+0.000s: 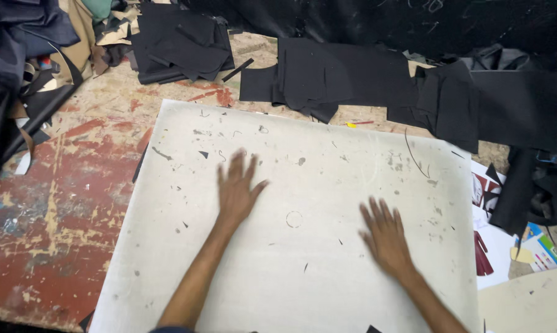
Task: The person places a paper pattern on a large piece of black fabric, traces its outline with a pen, and cuts along the traced line. They repeat this process for multiple pattern pieces, then stack and fold the cut fabric pieces on the table.
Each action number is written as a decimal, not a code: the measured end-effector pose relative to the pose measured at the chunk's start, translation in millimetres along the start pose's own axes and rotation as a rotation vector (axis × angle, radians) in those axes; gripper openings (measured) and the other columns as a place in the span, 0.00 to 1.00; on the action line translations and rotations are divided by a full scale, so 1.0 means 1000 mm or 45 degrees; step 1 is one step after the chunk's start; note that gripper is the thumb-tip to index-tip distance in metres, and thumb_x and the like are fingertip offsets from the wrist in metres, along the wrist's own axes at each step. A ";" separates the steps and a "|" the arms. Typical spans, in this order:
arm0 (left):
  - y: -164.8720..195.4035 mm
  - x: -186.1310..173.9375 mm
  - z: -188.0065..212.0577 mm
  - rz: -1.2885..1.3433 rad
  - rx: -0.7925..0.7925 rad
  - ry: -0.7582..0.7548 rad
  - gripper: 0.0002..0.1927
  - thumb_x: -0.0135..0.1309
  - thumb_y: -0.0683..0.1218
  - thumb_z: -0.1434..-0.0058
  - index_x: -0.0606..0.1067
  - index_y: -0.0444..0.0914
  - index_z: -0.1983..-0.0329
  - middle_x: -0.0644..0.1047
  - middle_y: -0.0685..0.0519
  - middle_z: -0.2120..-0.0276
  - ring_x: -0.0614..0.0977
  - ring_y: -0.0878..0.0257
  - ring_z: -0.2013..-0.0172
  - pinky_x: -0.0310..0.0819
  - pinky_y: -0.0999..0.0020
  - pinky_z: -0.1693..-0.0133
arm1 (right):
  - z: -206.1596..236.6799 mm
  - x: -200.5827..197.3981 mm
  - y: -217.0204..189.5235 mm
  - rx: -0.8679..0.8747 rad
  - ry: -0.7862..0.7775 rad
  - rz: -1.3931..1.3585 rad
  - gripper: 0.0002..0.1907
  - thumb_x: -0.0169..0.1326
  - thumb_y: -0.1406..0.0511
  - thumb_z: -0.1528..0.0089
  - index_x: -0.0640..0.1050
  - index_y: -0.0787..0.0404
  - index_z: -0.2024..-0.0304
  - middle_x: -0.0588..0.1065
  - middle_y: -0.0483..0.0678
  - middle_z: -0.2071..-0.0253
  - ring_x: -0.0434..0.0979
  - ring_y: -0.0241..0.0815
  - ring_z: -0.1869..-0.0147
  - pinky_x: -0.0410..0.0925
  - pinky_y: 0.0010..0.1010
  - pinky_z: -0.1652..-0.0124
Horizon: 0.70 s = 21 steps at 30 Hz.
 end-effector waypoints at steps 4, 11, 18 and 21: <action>-0.097 -0.049 0.192 -0.139 -0.707 0.236 0.45 0.45 0.69 0.36 0.58 0.40 0.23 0.52 0.35 0.25 0.52 0.44 0.25 0.38 0.38 0.30 | 0.200 0.006 -0.011 0.394 0.084 -0.096 0.39 0.41 0.45 0.38 0.56 0.49 0.27 0.48 0.56 0.24 0.41 0.59 0.21 0.40 0.58 0.31; -0.127 -0.061 0.333 -0.078 -1.015 0.428 0.43 0.35 0.66 0.26 0.47 0.36 0.19 0.39 0.30 0.23 0.38 0.40 0.23 0.23 0.33 0.30 | 0.316 0.041 -0.014 0.672 0.095 -0.098 0.39 0.38 0.45 0.33 0.55 0.53 0.24 0.48 0.61 0.21 0.43 0.66 0.19 0.39 0.63 0.29; -0.014 -0.030 0.349 -0.144 -0.449 0.240 0.40 0.39 0.66 0.28 0.54 0.38 0.21 0.48 0.31 0.24 0.48 0.40 0.24 0.32 0.33 0.31 | 0.208 0.008 0.036 0.605 0.157 -0.218 0.47 0.39 0.39 0.33 0.51 0.60 0.21 0.43 0.66 0.20 0.36 0.64 0.17 0.32 0.60 0.26; 0.030 -0.031 0.375 -0.122 -0.234 0.271 0.38 0.39 0.65 0.27 0.58 0.41 0.22 0.53 0.36 0.23 0.53 0.43 0.24 0.37 0.34 0.29 | 0.164 -0.004 0.015 0.639 0.079 -0.234 0.50 0.38 0.35 0.35 0.49 0.59 0.22 0.40 0.62 0.20 0.32 0.63 0.17 0.30 0.59 0.27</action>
Point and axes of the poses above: each hand's wrist, its own z-axis away from the middle knuckle, its own x-axis out of the palm, y = z × x, the point moved 8 cm from there along -z, towards the middle knuckle
